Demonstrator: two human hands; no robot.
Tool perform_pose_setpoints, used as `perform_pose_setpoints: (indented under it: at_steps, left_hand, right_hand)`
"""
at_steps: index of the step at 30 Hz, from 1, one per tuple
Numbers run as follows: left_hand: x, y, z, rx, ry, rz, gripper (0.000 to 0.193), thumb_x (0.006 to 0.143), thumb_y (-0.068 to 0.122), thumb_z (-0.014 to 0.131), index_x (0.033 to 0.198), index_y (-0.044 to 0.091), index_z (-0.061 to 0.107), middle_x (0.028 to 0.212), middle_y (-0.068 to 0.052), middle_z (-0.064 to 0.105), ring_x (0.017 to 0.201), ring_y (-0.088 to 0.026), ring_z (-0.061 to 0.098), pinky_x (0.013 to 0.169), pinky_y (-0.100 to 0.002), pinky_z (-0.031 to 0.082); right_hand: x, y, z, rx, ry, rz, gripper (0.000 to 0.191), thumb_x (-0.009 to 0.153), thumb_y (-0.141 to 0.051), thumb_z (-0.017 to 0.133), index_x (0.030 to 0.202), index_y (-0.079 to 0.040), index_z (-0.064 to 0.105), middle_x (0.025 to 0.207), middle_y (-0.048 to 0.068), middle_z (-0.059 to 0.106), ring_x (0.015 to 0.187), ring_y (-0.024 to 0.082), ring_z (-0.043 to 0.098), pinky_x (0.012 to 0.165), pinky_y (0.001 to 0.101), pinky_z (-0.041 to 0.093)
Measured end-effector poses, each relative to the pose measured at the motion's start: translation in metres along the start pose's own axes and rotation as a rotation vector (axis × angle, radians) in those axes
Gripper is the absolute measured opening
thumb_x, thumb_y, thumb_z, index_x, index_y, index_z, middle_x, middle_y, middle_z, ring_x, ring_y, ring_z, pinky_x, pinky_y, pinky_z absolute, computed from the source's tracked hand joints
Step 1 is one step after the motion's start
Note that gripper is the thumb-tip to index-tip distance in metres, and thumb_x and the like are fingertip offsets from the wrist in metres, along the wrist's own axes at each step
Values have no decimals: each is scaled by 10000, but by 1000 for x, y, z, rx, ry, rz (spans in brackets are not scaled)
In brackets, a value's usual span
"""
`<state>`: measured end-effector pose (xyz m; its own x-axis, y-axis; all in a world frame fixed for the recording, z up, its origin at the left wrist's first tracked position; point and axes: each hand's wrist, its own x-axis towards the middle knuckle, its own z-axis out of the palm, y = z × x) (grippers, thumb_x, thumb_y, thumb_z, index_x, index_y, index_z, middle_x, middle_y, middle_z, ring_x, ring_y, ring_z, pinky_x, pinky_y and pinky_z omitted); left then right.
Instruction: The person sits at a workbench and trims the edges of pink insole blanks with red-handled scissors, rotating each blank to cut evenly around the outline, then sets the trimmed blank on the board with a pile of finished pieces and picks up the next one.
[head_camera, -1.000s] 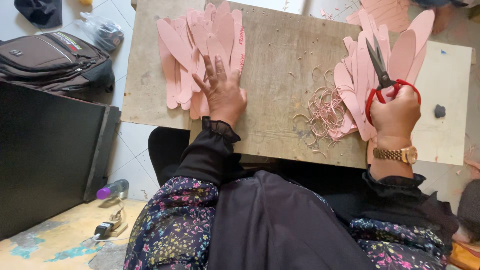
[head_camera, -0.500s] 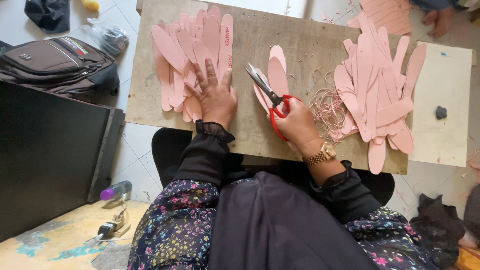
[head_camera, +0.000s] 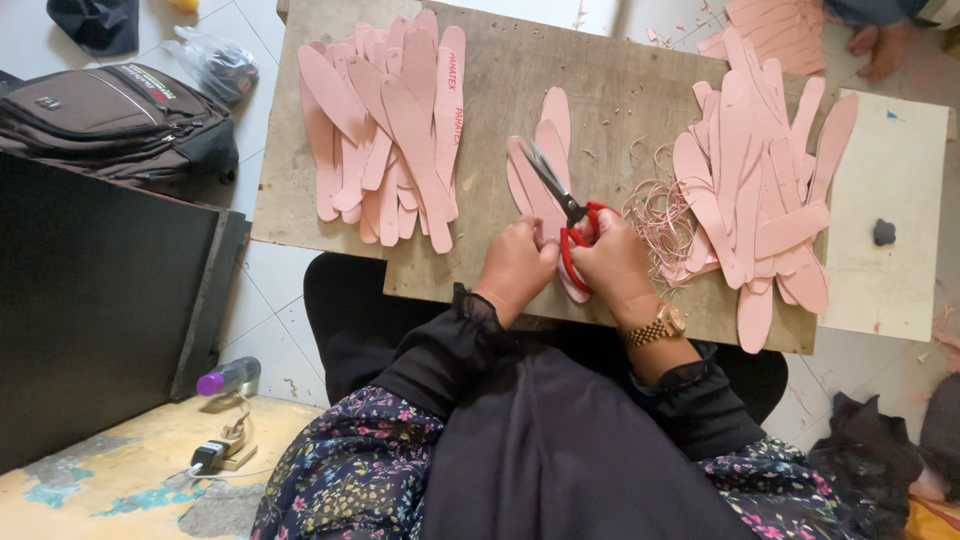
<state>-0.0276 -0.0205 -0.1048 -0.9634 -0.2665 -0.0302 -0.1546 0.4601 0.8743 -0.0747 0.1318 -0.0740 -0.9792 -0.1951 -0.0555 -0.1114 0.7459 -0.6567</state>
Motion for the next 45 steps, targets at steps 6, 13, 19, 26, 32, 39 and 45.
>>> perform_pose_setpoints:
  at_steps: [6, 13, 19, 26, 32, 39, 45]
  left_hand:
    - [-5, -5, 0, -238, -51, -230, 501, 834, 216, 730, 1232, -34, 554, 802, -122, 737, 754, -243, 731, 709, -356, 572]
    - [-19, 17, -29, -571, -260, -215, 345, 984, 224, 626, 1271, 45, 561, 1038, -75, 721, 855, -167, 743, 669, -302, 582]
    - [-18, 40, -85, -854, -89, -240, 234, 1062, 184, 492, 1254, 52, 471, 1048, -51, 690, 807, -148, 734, 616, -254, 575]
    - [-25, 43, -124, -874, 88, 76, 344, 1050, 85, 607, 1346, 41, 437, 1124, -83, 667, 949, -125, 676, 792, -272, 589]
    - [-25, 51, -127, -1084, 53, -147, 235, 1042, 123, 569, 1225, 34, 450, 1023, -116, 719, 837, -199, 764, 705, -295, 617]
    - [-28, 67, -130, -1123, 79, -41, 263, 1029, 76, 620, 1259, 13, 508, 1057, -125, 731, 907, -184, 744, 796, -316, 625]
    - [-34, 72, -130, -1100, 65, -53, 200, 1040, 71, 610, 1210, -8, 542, 1035, -135, 740, 895, -180, 746, 807, -329, 637]
  right_hand:
    - [-2, 15, 20, 204, 20, 49, 190, 850, -128, 769, 900, -27, 616, 796, 86, 694, 717, 174, 648, 666, 338, 536]
    - [-7, -17, -2, 815, -87, 99, 210, 896, -92, 754, 1018, -57, 587, 901, -19, 672, 782, 45, 618, 704, 239, 534]
    - [-12, -94, -47, 335, -116, -66, 400, 833, -331, 882, 945, -33, 640, 795, 27, 635, 692, 80, 549, 637, 274, 491]
    - [-35, -140, -75, 18, -144, -161, 557, 689, -460, 925, 928, -35, 657, 765, 86, 630, 629, 163, 584, 585, 326, 494]
    - [-50, -123, -63, 235, -301, -225, 548, 841, -423, 805, 1127, -7, 590, 954, 76, 616, 829, 151, 596, 738, 321, 511]
    - [-56, -104, -51, 285, -531, -99, 434, 889, -389, 721, 1143, -47, 640, 928, 71, 592, 827, 157, 557, 756, 310, 499]
    - [-54, -96, -50, 578, -599, -311, 386, 1025, -377, 599, 1178, -24, 575, 1046, 18, 610, 956, 109, 558, 871, 279, 490]
